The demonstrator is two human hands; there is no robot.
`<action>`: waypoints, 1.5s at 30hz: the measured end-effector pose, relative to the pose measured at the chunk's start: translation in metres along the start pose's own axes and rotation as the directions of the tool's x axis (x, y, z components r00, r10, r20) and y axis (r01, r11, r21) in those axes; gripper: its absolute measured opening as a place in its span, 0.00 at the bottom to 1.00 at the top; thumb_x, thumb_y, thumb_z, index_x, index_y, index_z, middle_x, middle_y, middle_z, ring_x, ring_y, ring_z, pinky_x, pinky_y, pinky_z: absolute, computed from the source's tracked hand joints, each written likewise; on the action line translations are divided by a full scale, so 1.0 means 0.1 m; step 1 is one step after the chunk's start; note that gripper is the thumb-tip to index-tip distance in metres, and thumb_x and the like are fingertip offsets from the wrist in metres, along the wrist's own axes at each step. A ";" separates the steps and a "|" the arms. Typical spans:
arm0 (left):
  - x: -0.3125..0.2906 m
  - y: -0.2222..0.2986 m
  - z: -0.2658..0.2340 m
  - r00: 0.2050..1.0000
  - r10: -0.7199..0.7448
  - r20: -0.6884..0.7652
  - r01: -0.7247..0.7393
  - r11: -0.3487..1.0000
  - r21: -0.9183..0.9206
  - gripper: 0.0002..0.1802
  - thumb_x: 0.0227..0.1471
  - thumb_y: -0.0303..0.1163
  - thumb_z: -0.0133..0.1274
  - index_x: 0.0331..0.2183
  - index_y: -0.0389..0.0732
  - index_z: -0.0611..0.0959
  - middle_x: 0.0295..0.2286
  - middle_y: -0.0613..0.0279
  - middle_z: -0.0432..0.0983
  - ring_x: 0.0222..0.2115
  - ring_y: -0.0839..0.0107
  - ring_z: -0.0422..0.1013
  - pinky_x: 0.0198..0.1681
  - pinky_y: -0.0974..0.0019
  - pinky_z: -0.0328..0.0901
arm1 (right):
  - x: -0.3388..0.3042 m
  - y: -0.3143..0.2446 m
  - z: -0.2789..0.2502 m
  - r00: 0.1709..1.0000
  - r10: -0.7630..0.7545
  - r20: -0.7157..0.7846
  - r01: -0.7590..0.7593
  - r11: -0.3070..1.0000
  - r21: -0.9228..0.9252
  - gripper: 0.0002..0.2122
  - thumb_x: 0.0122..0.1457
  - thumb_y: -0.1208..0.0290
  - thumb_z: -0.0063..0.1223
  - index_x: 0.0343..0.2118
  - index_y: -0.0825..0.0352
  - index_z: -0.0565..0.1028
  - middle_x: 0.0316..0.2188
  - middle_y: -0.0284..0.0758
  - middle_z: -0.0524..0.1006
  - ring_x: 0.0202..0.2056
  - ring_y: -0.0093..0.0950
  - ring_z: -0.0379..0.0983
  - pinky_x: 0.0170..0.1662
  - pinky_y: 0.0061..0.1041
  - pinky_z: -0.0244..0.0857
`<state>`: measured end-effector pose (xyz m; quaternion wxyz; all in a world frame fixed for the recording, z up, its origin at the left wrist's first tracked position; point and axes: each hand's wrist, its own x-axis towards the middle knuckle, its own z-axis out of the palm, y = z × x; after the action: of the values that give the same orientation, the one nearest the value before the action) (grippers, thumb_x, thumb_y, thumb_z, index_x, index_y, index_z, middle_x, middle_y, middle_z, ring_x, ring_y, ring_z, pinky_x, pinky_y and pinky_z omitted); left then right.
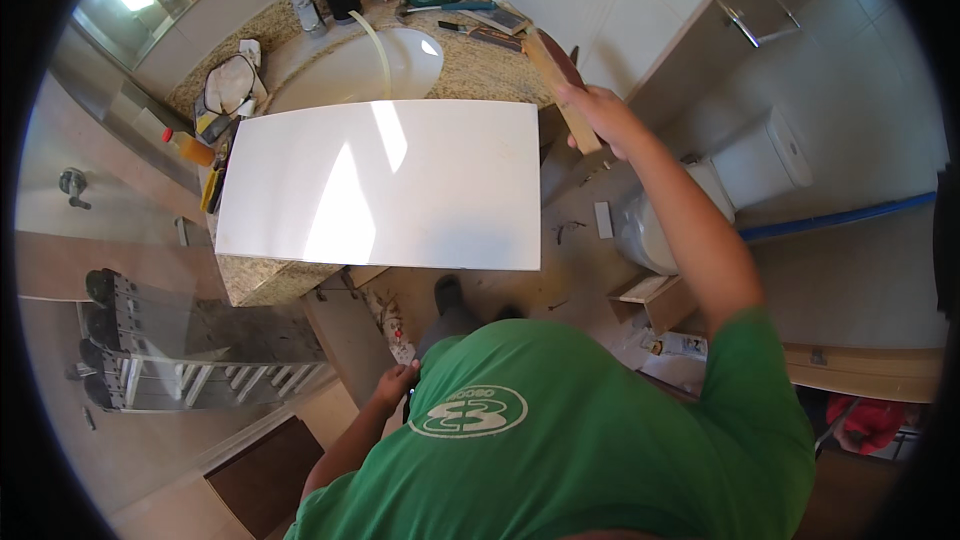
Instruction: The person smooths a white rectangular board on a bathroom countertop using a hand plane. They repeatedly plane the surface and edges, repositioning the board and adjusting their grip to cover different areas.
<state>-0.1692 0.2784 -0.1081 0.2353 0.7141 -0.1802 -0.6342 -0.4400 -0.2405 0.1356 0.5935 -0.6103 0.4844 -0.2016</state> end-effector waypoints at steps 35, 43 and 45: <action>0.63 -0.99 -1.09 0.984 -0.146 0.101 0.167 0.953 -0.252 0.25 0.61 0.52 0.54 0.40 0.37 0.84 0.37 0.55 0.82 0.39 0.67 0.76 0.46 0.63 0.68 | 2.29 0.04 0.88 0.968 -0.162 -0.194 -0.128 0.346 -0.929 0.38 0.58 0.37 0.57 0.58 0.70 0.73 0.54 0.52 0.73 0.55 0.46 0.72 0.57 0.42 0.66; 0.68 -1.02 -1.14 0.983 -0.167 0.081 0.182 0.950 -0.254 0.24 0.62 0.51 0.53 0.40 0.37 0.84 0.37 0.54 0.81 0.39 0.66 0.75 0.46 0.62 0.67 | 0.45 0.77 0.18 0.907 -0.408 -0.107 0.190 0.622 -0.760 0.14 0.65 0.62 0.56 0.37 0.71 0.75 0.33 0.47 0.75 0.35 0.43 0.73 0.41 0.40 0.67; 0.71 -1.01 -1.14 0.981 -0.177 0.075 0.191 0.949 -0.250 0.24 0.62 0.50 0.53 0.40 0.36 0.83 0.37 0.54 0.81 0.39 0.66 0.75 0.46 0.62 0.67 | -0.63 1.34 0.15 0.997 0.015 0.073 0.039 0.725 -0.688 0.10 0.58 0.67 0.58 0.32 0.69 0.75 0.26 0.40 0.77 0.29 0.43 0.74 0.32 0.39 0.67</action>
<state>-0.0510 0.3344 -0.2136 0.2607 0.6748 -0.0354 -0.6895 -0.5033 -0.1576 0.0300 0.3410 -0.7968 0.4986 0.0111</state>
